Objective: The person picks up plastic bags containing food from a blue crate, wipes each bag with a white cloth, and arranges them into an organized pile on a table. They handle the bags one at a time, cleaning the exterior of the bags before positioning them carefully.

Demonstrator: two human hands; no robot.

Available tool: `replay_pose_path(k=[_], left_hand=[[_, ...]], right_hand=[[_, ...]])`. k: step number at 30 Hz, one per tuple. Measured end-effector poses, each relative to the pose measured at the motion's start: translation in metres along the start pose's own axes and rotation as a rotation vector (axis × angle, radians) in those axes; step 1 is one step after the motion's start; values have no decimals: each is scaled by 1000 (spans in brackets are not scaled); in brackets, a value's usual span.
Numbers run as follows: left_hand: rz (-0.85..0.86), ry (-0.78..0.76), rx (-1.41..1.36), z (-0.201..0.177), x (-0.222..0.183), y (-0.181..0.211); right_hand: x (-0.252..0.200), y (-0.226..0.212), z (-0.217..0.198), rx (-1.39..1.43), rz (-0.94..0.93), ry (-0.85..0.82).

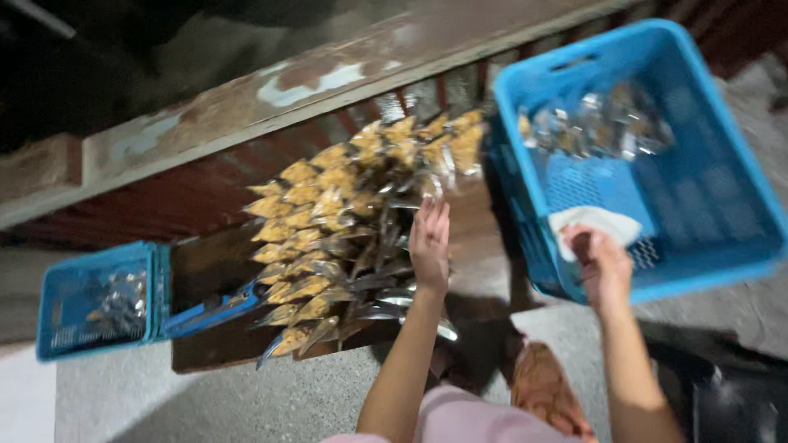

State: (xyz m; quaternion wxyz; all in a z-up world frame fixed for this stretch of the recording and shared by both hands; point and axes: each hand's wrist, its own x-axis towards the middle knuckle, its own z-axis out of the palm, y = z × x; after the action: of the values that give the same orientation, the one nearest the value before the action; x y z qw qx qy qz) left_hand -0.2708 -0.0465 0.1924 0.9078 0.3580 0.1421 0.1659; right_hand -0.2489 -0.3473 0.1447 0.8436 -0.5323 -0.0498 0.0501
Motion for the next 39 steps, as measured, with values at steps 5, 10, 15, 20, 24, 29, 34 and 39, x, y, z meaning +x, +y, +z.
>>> replay_pose_path(k=[5,10,15,20,24,29,34,39], left_hand=[[65,-169,-82,57,12,-67],[-1,-145,-156,75,57,-187],[61,73,440,98,94,-282],[160,305,1568,81,94,-324],[-321,350,1700,61,98,-344],[-272,363,1810,64,92,-339],[61,156,1929,113,69,-291],[315,90,1730,162,53,-239]], right_hand=[[32,-21,-118,-253,212,310],[79,7,-185,-695,31,66],[116,1,-167,-845,296,-250],[132,10,-148,-1209,671,-986],[134,33,-160,-1611,791,-1242],[138,72,-185,-1749,770,-1351],[141,106,-206,-1837,729,-1360],[132,119,-227,-1910,549,-1448]])
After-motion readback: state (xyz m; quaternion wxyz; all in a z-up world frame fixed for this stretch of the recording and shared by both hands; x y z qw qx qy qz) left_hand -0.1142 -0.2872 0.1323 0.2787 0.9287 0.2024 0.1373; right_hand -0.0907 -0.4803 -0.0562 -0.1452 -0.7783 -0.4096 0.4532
